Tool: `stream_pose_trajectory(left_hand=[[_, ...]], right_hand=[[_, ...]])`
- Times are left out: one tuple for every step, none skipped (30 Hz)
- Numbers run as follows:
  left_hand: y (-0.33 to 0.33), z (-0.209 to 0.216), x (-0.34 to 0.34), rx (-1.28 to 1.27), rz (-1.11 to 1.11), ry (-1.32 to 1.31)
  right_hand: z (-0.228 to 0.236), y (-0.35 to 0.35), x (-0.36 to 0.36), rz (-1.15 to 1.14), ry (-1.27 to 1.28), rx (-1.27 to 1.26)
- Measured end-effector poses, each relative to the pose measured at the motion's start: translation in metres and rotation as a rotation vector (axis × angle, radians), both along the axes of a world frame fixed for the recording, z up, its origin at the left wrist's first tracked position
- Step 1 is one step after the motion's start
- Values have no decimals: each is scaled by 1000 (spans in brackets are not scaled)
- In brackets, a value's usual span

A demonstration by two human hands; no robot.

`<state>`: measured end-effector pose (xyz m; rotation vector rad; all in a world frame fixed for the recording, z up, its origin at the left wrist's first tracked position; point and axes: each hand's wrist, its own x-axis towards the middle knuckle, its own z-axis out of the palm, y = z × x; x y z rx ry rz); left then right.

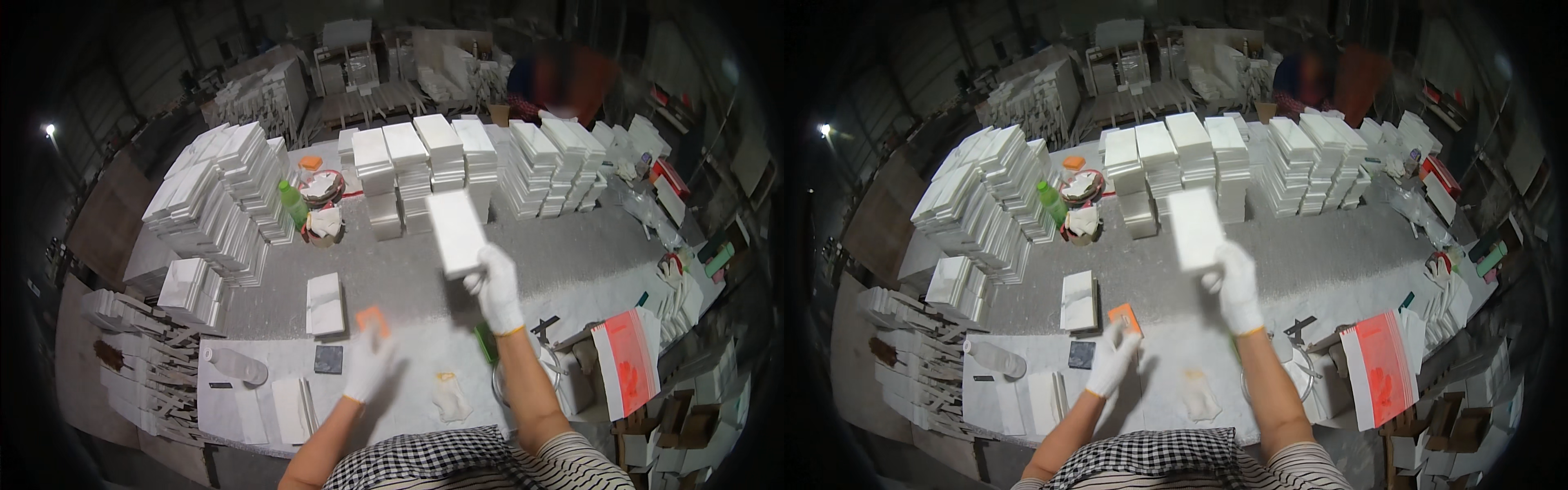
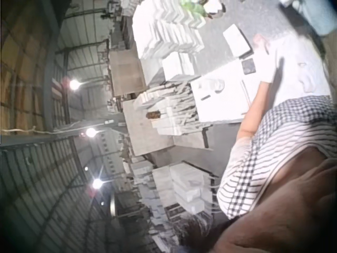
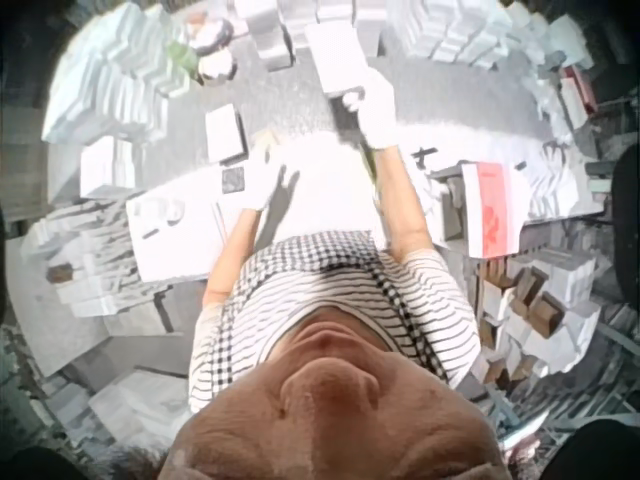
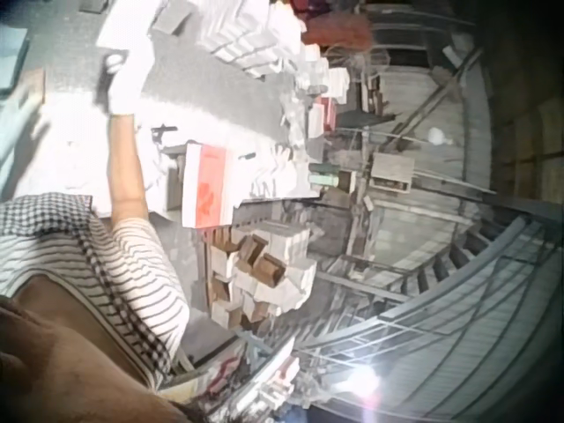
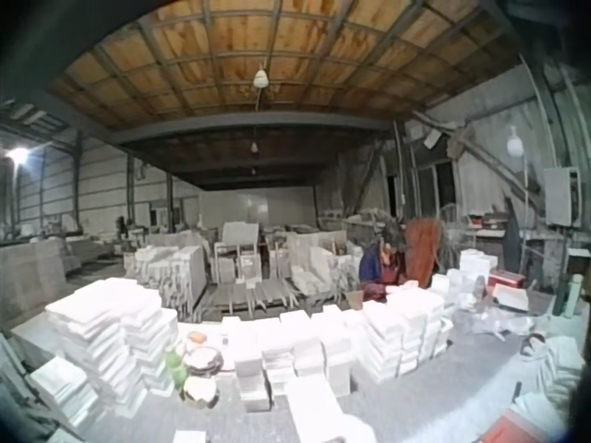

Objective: The person wipes the surfaces of white rectangular tiles with a yellow sponge, then uses a metal scraper to remove residue from the edges. They repeatedly pick up tiles, clean them, and place them into stacks on the table.

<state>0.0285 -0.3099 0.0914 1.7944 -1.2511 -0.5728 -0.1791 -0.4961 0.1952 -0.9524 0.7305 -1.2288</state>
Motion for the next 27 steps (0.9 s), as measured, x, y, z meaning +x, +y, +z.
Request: stream_pose_trajectory(left_hand=[[10,-17,-6,95,-27,-11],[20,-34,-12,190,-61,-26],[29,-37,-26,317,-80,55],[36,-33,-35,328,-87,38],[43,-32,-41,341,-85,20],[48,-44,-44,261,-63,71],[46,-39,-42,310,-75,113],[46,-28,-40,359,-97,158],[45,-23,-38,408,-122,205],[44,-24,-35,404,-125,205],[42,-25,-30,399,-134,201],[40,-26,-26,392,-138,194],[40,-27,-24,402,-108,218],[42,-28,-24,411,-82,243],[44,-30,-24,418,-54,268],[45,-35,-25,393,-58,237],[45,-39,-26,369,-66,206],[45,-41,-27,352,-67,179],[44,-42,-27,370,-60,228],[42,-42,-26,387,-56,278],[43,-40,-27,410,-45,329],[46,-36,-27,425,-25,291],[44,-29,-27,435,-22,251],[41,-25,-27,441,-31,204],[42,-32,-27,404,-28,192],[44,-47,-27,369,-23,182],[43,-49,-28,329,-10,173]], right_hand=[[11,-24,-4,-37,-12,-37],[21,-49,-8,-63,-30,-55],[26,-78,-11,-89,-53,-68],[31,-107,-16,-104,-45,-85],[36,-137,-15,-109,-39,-99],[46,-162,-14,-117,-17,-107],[53,-189,-9,-120,4,-112],[58,-220,-9,-96,-1,-93],[60,-249,-10,-73,-3,-75],[60,-273,-7,-87,38,-73],[60,-296,-6,-108,77,-74],[60,-312,-3,-111,107,-62],[62,-326,2,-112,136,-48],[61,-338,4,-104,161,-21],[61,-349,5,-94,187,5],[58,-357,4,-73,192,0],[56,-365,2,-54,197,-6],[52,-366,5,-40,193,11],[49,-366,5,-30,189,27],[48,-366,0,3,247,18],[48,-358,2,44,304,11],[62,-337,12,86,388,14],[71,-326,13,111,472,13],[76,-331,7,146,683,-22],[77,-338,2,80,943,-199],[76,-344,-2,10,1200,-380],[76,-347,-1,-58,1452,-572]])
